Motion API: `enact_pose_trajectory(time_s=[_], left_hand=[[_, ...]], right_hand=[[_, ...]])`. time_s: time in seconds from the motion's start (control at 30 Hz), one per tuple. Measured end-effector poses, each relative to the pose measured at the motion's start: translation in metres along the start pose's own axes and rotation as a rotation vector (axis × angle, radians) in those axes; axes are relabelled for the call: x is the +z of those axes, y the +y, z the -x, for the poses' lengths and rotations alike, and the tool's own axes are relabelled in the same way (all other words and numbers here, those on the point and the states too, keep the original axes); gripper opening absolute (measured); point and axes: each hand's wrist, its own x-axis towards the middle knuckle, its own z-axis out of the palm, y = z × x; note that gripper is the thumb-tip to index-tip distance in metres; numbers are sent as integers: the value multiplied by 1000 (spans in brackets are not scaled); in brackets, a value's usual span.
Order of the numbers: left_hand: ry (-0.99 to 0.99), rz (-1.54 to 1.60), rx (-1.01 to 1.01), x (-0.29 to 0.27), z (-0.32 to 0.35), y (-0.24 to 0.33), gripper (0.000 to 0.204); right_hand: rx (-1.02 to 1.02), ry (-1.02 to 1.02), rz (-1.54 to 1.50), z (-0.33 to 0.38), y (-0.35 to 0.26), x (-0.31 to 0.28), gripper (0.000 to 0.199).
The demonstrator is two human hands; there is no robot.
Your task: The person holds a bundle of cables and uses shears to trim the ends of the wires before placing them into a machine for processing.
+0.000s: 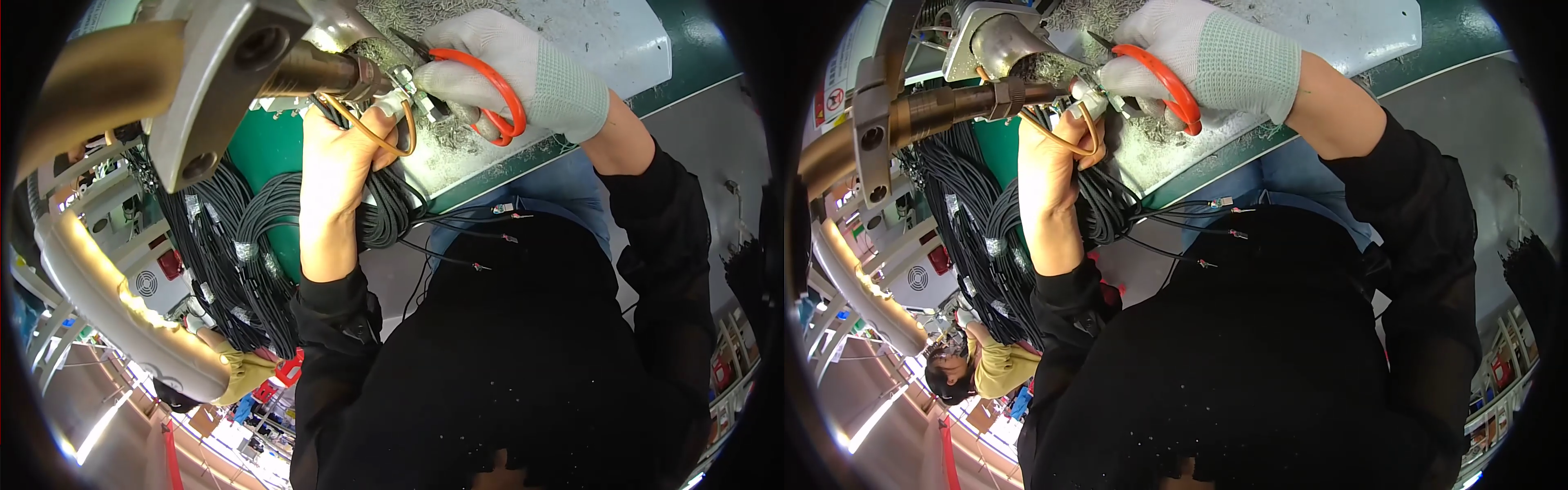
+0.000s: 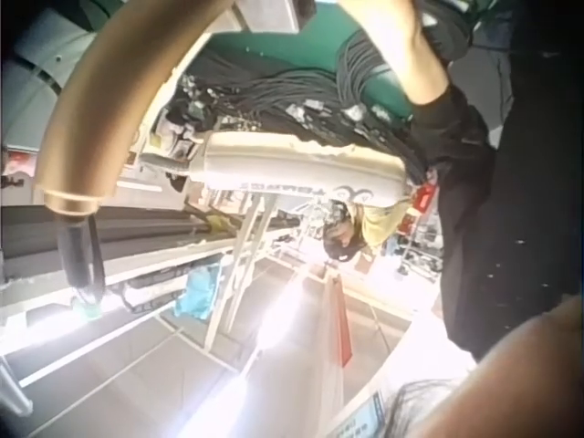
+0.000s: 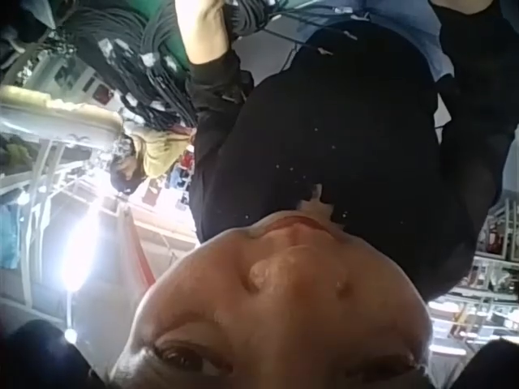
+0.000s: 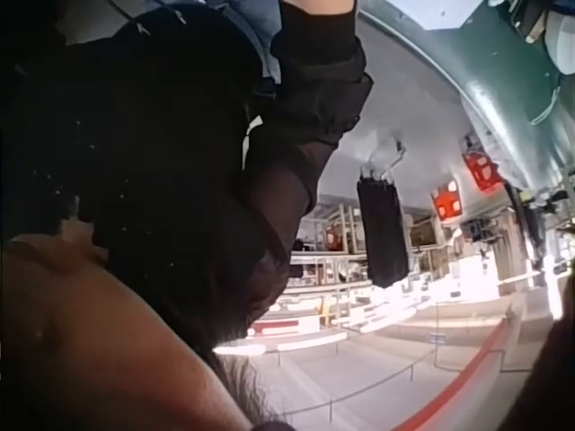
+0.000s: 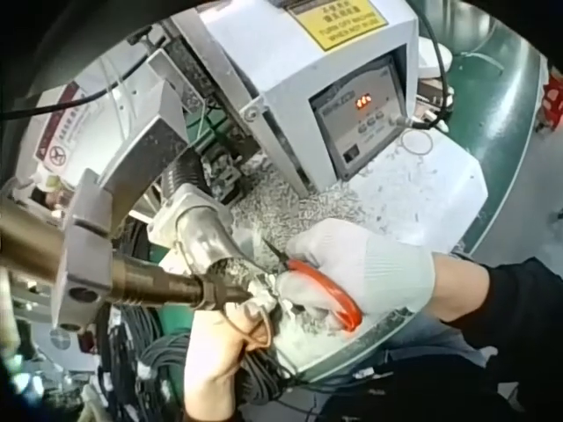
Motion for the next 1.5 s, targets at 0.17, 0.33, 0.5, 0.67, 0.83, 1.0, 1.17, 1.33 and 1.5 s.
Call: enact_pose_trajectory(time_s=[0.17,0.33,0.5,0.67,0.83,1.0,1.17,1.33,1.5], left_hand=[[129,-76,17,8,8,-2,13],[214,-121,8,11,12,-5,15],[226,-103,21,14,14,-4,17],[80,-46,71,6,11,-7,15],[107,29,61,16,17,-7,16],[432,80,123,16,47,-17,21],[143,481,-2,14,67,-20,20],[160,546,-171,34,71,-16,18],[246,186,6,32,80,-22,19]], right_hand=[[93,4,-102,0,5,5,26],[-337,43,-142,-3,27,6,25],[-94,-12,-57,-1,9,1,23],[110,12,-104,4,-2,4,24],[-552,326,272,8,27,18,23],[53,190,-131,85,-4,14,19],[-169,513,664,108,19,30,13],[-493,391,661,82,3,94,16],[-403,242,393,78,2,98,18]])
